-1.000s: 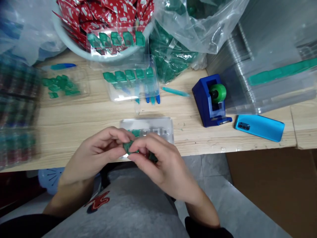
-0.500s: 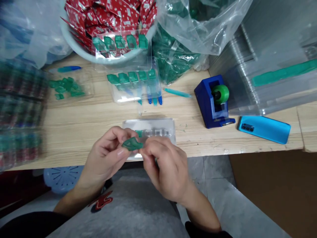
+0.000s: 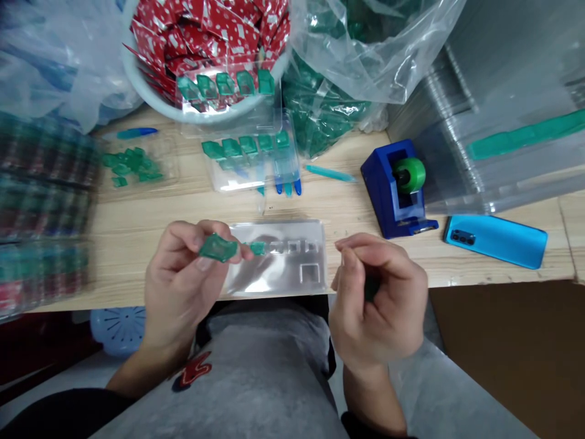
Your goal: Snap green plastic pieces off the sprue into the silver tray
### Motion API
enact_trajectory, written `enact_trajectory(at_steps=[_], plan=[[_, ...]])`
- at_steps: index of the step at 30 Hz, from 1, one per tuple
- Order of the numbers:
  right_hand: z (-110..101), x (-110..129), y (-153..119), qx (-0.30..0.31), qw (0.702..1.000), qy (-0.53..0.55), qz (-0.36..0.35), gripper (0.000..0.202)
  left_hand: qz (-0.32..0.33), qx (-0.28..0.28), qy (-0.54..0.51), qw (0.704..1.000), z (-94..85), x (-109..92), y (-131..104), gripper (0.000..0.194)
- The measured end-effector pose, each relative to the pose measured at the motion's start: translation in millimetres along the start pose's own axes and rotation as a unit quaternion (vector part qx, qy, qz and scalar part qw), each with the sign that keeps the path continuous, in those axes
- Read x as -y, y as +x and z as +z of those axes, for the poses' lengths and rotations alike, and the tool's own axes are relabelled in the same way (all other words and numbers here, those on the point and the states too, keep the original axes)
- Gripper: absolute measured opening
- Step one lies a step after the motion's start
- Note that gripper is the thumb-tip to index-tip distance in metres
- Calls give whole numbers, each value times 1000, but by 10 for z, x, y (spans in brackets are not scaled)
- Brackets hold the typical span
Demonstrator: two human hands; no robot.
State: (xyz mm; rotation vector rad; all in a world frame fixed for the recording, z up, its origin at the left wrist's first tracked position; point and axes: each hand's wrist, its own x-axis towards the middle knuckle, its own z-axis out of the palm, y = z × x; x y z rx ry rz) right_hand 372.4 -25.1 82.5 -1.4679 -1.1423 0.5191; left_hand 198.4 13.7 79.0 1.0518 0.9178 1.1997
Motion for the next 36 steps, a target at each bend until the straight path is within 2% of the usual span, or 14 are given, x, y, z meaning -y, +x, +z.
enact_trajectory(at_steps=[3,6,9,12,17,21,26,30,34,36], plan=[[37,-35,43,-92,995,3,-38,9,6,55,58,997,-152,-56,33,7],[37,-76,49,-106,994,0,-37,8,51,106,194,974,-289,-113,72,11],[3,-100,33,-109,994,-13,-18,9,84,184,357,912,-335,-128,115,20],[-28,-104,15,-83,996,-36,-7,9,122,243,460,845,-274,-78,149,24],[-73,-101,10,-24,995,-95,-7,6,176,284,517,788,-162,40,216,18],[-89,-125,23,-18,994,-109,3,10,158,310,536,769,-161,61,276,15],[-86,-220,61,-18,992,-125,0,9,108,349,537,761,-186,43,308,19],[-91,-298,111,-31,986,-166,7,8,131,321,542,765,-206,85,283,21],[-96,-347,163,-43,985,-167,32,10,160,301,566,750,-206,130,263,20],[-111,-388,190,-35,982,-180,34,10,141,301,550,766,-209,121,257,24]])
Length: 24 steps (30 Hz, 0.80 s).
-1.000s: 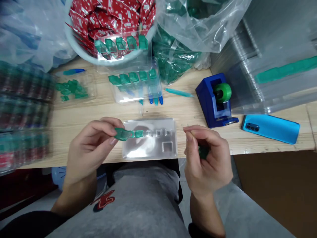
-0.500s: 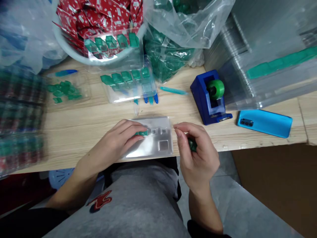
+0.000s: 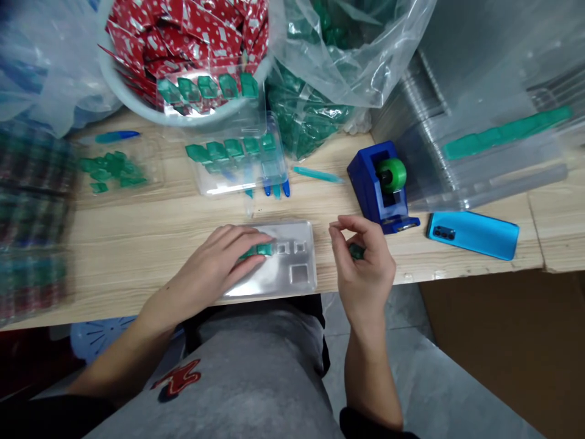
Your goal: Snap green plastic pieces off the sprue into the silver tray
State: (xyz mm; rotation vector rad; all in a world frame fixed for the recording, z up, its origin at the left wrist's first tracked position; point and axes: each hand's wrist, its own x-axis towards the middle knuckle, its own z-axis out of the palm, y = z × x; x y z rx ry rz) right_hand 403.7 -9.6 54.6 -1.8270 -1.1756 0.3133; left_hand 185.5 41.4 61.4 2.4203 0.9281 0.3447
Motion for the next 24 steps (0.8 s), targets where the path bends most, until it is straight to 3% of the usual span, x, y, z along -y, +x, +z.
enact_trajectory(at_steps=[5,8,10,12,14,17,19,21,24], plan=[[-12,-224,71,77,993,-87,-4,14,-42,-67,-90,993,-67,2,-72,26],[-28,-332,92,74,991,-109,16,10,-67,-109,-114,985,-108,19,-124,22],[-39,-333,99,57,994,-82,40,7,-75,-141,-126,979,-130,17,-142,23],[-47,-260,103,61,994,30,81,14,-71,-174,-136,973,-146,-13,-136,24],[-46,-118,97,133,960,206,132,28,-59,-196,-146,968,-152,-82,-102,25],[-20,158,60,294,842,410,193,43,-21,-191,-133,972,-145,-230,-9,23],[7,325,20,349,789,463,204,47,12,-178,-109,978,-133,-318,55,22],[26,442,-21,367,770,483,197,52,29,-173,-82,981,-122,-370,98,26],[27,519,-57,379,770,482,178,57,19,-176,-55,983,-117,-384,110,25]])
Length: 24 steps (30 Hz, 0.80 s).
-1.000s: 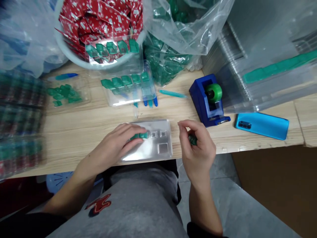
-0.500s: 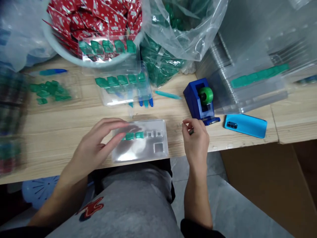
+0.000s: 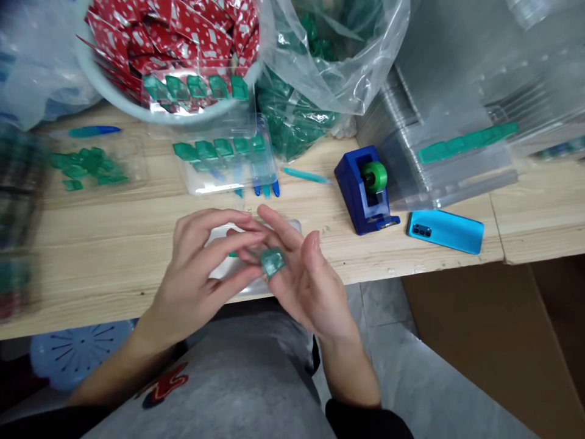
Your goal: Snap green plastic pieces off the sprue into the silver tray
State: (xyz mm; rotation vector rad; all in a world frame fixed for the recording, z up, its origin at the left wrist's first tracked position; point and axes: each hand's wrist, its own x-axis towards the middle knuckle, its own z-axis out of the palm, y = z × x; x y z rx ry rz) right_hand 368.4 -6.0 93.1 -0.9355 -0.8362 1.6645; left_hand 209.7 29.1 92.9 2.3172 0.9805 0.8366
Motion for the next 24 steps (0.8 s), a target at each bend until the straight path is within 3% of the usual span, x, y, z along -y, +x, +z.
enact_trajectory(at_steps=[6,12,16,20,24], plan=[[25,2,-41,30,998,-47,-23,60,-12,-29,6,999,-11,9,-21,11],[45,-70,-112,-88,990,-69,-80,28,21,-105,52,993,-17,2,-1,12],[4,-113,-86,-63,997,31,-24,14,-18,-88,-37,995,-42,-7,-44,12],[-10,-107,-23,-17,989,142,41,15,-47,-109,-132,984,-64,-16,-100,17],[-84,-97,-15,-27,994,103,23,21,-53,-118,-123,984,-75,47,-141,16]])
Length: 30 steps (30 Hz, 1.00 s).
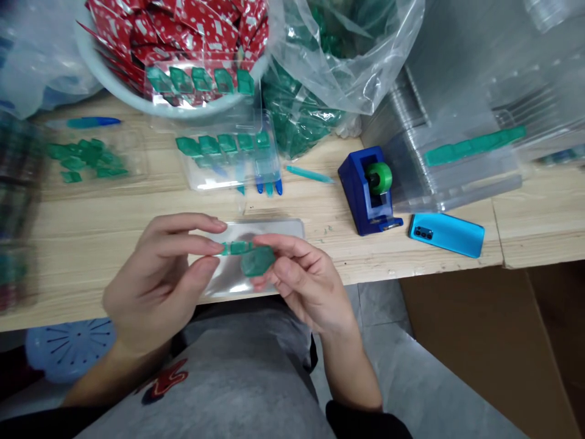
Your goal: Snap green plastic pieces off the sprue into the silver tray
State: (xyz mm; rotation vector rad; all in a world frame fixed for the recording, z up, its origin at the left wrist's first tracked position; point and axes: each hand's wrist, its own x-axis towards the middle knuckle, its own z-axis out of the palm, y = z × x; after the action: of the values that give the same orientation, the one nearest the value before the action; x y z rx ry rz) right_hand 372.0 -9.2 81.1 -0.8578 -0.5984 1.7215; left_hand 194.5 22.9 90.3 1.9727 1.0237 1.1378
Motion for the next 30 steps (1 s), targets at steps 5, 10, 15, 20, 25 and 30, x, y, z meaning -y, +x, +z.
enact_trajectory(at_steps=[5,10,15,20,25,30], plan=[[-236,24,-44,-163,900,-365,-176,22,-43,62,75,994,-62,207,-92,15],[-283,84,-8,-39,731,-652,-195,21,-38,126,126,983,-69,332,-198,14],[-153,72,123,64,630,-747,-201,18,-39,131,128,982,-51,353,-198,15],[-162,46,168,90,581,-792,-166,14,-45,124,126,983,-85,374,-197,15],[-159,601,384,31,629,-733,-256,34,-55,69,98,991,-159,399,-205,16],[110,1420,1206,-222,566,-762,-222,28,-52,35,85,994,-180,401,-200,16]])
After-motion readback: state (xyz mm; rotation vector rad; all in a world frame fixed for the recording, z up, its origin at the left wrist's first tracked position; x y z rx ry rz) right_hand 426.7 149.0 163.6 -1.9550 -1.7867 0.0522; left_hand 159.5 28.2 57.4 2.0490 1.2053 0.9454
